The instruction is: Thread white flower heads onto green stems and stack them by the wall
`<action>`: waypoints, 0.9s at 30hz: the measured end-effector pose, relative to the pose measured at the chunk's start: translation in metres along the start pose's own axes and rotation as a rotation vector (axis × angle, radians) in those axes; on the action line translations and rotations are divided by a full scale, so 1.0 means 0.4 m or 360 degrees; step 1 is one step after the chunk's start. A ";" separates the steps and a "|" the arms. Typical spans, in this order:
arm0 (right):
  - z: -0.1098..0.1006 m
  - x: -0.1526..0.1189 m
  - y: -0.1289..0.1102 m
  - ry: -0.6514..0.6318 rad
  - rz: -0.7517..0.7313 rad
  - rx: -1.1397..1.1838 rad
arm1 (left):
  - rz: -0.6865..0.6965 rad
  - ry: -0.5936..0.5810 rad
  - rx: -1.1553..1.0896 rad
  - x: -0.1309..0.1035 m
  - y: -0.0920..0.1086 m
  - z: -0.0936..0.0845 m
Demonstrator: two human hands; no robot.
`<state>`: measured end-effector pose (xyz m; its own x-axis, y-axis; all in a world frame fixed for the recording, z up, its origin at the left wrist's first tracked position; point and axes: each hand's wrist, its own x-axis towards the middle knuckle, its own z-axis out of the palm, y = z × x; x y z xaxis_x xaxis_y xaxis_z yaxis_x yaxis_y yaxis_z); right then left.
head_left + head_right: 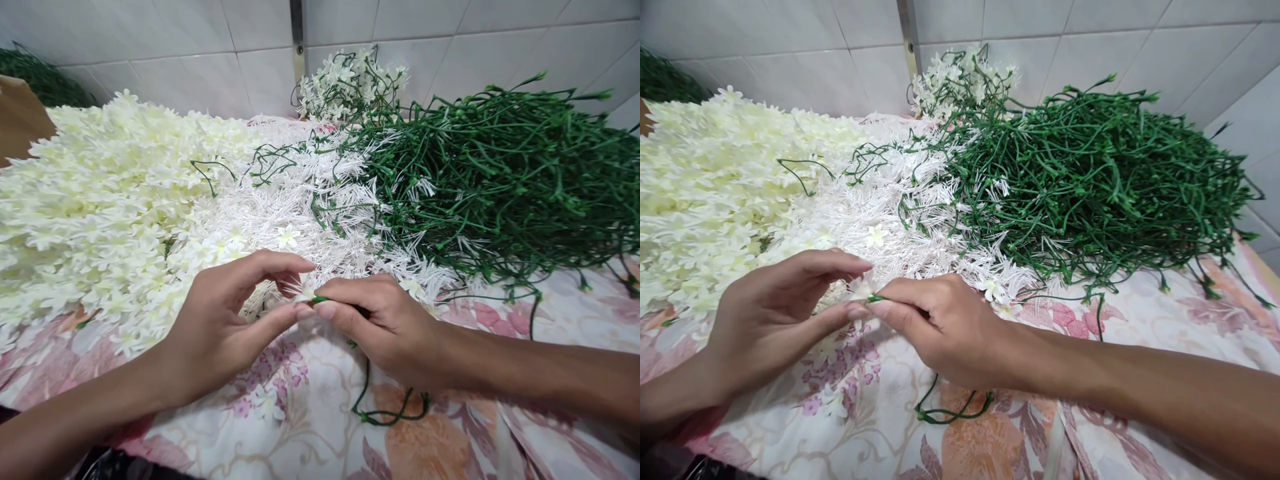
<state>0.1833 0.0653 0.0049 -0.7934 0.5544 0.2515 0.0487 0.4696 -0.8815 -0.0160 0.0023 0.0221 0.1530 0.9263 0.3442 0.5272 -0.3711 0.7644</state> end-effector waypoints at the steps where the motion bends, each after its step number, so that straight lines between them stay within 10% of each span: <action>1: 0.000 0.000 0.001 -0.0003 -0.0015 -0.0004 | -0.0013 -0.0005 0.0016 0.001 0.001 0.001; 27: -0.012 -0.007 0.000 -0.0198 0.0134 -0.0123 | 0.0054 0.0048 0.0075 0.015 0.009 0.003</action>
<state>0.1885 0.0670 0.0060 -0.8532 0.5071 0.1222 0.1613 0.4793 -0.8627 -0.0120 0.0067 0.0264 0.1465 0.9106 0.3864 0.5608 -0.3983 0.7259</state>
